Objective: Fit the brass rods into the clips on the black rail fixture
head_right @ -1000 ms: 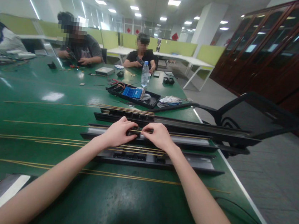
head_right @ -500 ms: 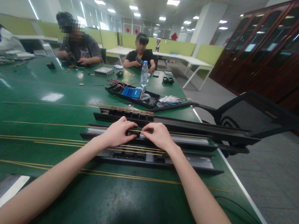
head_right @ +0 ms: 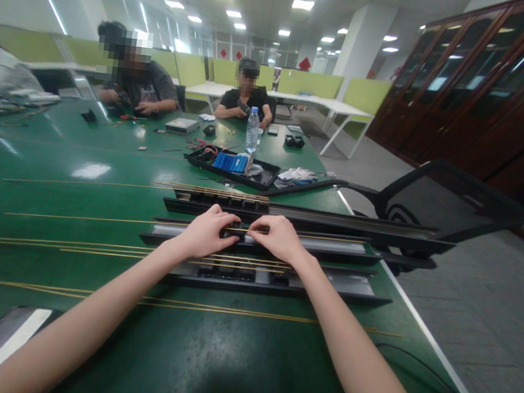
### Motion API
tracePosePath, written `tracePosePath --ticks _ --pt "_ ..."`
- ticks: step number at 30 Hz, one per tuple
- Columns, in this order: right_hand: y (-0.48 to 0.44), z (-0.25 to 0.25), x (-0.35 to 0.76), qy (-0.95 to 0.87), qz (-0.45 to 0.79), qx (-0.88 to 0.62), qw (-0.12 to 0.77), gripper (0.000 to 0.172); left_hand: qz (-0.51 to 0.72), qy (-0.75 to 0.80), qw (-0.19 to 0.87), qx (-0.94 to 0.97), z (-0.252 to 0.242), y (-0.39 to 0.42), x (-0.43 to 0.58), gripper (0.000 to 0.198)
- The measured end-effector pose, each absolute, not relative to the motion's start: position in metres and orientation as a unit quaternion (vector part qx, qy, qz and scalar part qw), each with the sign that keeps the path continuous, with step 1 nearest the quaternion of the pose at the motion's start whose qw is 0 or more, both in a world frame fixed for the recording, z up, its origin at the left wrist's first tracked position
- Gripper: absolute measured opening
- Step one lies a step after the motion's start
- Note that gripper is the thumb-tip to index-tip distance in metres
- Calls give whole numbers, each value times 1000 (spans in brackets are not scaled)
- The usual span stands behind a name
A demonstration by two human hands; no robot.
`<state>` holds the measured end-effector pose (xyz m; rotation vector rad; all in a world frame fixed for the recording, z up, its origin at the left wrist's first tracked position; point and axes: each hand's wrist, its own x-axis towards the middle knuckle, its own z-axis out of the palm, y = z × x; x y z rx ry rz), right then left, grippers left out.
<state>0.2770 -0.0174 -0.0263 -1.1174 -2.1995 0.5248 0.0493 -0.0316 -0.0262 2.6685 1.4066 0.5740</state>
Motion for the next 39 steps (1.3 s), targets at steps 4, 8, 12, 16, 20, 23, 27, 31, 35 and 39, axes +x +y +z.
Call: tracePosePath --ticks 4,8,12,16,20,23,27,31,35,39 --pt "-17 -25 278 -831 200 -420 305 11 191 456 34 869 -27 -31 49 42" --pt "-17 -26 280 -831 203 -420 304 11 191 456 34 869 -27 -31 49 42" --pt "-17 -26 281 -830 202 -420 306 12 191 455 33 869 -26 -31 50 42" --pt "-18 -26 281 -828 202 -423 308 12 187 459 35 868 -26 -31 50 42" --pt "-17 -26 282 -828 204 -422 307 13 186 459 36 868 -26 -31 50 42" --pt "-17 -27 283 -829 206 -421 306 12 190 455 34 869 -27 -31 49 42" --pt "-17 -26 283 -829 206 -420 307 12 192 456 35 868 -28 -30 49 41" --pt "-17 -27 283 -828 209 -418 311 12 185 461 39 867 -26 -31 50 40" --pt "-17 -26 284 -827 218 -415 311 11 189 458 40 868 -25 -32 50 41" --pt "-18 -23 284 -829 220 -412 309 11 194 453 34 869 -27 -31 49 40"
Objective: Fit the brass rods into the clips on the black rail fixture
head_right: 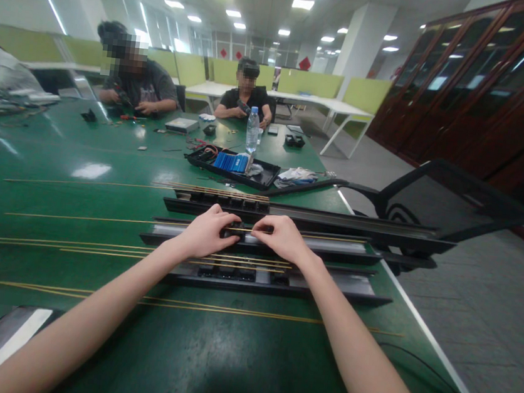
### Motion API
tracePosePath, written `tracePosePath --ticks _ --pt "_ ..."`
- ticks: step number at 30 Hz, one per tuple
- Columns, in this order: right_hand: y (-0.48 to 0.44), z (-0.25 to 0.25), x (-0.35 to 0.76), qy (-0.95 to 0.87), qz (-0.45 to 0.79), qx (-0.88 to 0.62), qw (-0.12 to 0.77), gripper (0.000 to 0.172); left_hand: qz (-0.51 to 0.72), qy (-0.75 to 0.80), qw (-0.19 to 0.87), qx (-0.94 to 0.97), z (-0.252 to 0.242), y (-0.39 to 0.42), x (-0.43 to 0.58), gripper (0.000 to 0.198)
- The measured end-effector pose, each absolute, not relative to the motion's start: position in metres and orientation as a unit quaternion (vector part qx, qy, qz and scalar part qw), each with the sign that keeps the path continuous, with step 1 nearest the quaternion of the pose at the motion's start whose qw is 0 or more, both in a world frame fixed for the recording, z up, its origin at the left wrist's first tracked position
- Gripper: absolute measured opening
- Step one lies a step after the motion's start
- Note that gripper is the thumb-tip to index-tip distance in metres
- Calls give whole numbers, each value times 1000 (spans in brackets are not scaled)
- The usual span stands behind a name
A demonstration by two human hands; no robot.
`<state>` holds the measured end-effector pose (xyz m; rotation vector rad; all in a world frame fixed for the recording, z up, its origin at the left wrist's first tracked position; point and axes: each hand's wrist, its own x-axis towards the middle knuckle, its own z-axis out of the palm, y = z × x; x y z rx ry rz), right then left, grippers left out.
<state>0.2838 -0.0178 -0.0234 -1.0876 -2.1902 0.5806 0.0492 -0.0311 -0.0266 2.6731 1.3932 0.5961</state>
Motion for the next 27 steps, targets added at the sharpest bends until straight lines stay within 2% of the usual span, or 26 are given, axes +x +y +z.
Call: tracePosePath --ticks 27 --pt "-16 -23 298 -847 191 -398 296 9 193 451 28 871 -29 -30 48 41"
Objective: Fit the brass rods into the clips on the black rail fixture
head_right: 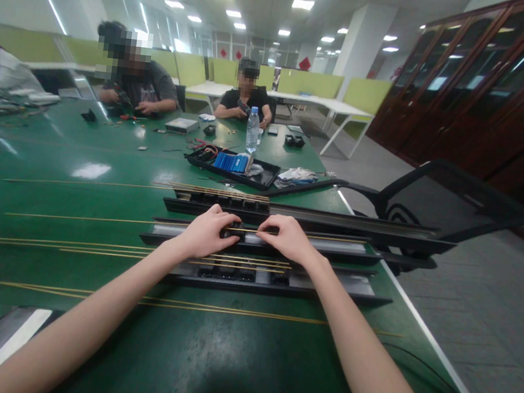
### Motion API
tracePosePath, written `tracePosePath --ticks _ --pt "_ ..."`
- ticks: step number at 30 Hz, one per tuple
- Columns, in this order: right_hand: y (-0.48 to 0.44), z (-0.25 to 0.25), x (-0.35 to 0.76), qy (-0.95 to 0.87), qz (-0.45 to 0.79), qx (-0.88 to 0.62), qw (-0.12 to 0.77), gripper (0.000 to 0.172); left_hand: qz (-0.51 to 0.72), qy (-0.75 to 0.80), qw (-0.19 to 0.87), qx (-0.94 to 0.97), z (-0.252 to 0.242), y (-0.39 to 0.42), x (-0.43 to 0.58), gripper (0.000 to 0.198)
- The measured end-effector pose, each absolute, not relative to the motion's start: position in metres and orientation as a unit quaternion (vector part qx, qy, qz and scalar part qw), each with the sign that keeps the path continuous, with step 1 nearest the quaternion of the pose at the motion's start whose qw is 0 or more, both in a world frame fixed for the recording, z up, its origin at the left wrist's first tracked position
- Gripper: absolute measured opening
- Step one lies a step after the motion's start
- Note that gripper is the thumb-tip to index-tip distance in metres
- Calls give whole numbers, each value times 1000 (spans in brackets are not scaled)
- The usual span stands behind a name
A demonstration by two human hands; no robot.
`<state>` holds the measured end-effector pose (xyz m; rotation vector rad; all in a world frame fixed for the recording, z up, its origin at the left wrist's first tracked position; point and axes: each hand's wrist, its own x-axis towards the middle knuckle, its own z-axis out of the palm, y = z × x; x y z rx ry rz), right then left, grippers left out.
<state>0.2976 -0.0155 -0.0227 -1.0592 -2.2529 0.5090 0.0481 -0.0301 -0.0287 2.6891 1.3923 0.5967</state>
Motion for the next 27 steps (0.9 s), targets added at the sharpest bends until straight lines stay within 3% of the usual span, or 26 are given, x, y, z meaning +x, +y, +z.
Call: tracePosePath --ticks 27 --pt "-12 -22 306 -856 195 -362 312 8 194 452 31 870 -28 -30 48 41"
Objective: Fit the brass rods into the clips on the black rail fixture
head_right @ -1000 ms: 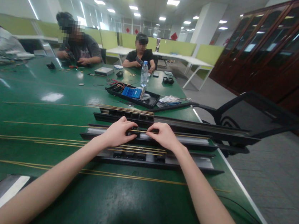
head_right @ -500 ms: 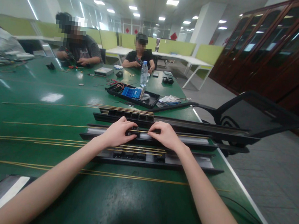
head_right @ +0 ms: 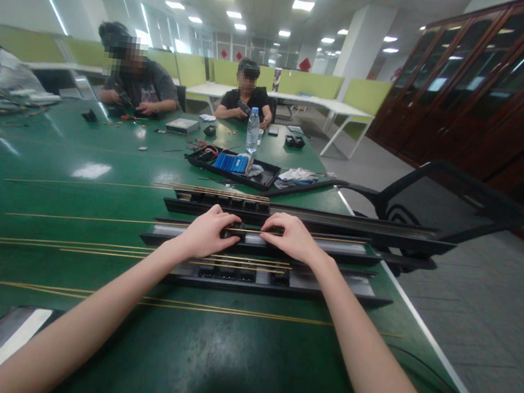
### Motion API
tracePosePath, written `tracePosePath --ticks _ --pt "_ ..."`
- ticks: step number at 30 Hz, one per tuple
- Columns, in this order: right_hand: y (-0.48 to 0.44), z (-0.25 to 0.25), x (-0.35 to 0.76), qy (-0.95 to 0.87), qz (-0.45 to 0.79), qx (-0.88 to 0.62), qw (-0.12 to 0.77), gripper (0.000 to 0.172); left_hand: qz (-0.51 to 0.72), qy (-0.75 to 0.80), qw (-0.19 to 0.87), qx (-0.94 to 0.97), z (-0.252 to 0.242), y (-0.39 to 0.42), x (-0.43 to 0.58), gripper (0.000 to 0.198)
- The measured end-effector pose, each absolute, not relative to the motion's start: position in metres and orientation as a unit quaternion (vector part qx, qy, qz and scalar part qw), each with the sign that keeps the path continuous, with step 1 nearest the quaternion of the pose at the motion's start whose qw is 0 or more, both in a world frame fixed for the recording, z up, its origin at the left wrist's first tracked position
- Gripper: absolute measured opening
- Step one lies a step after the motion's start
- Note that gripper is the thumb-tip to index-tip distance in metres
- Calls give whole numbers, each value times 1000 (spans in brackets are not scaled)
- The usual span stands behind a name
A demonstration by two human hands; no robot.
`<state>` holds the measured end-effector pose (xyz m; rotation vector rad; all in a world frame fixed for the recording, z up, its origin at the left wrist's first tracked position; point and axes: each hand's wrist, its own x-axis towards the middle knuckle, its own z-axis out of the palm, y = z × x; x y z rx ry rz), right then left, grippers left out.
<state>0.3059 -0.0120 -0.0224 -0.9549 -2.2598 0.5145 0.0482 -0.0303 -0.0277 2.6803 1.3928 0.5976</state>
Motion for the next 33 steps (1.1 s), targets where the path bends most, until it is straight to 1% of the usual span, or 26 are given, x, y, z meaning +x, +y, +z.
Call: tracePosePath --ticks 13,17,20,25,33 --pt "-20 -22 283 -849 142 -385 332 11 192 455 34 869 -27 -31 49 42" --pt "-21 -20 269 -853 135 -395 313 8 192 455 37 868 -26 -32 48 41" --pt "-22 -22 261 -848 142 -412 302 6 190 454 38 869 -27 -32 47 40" --pt "-21 -27 258 -840 173 -410 311 11 189 452 32 871 -27 -31 47 39" --pt "-22 -29 259 -834 186 -407 322 11 187 454 35 870 -27 -31 47 39"
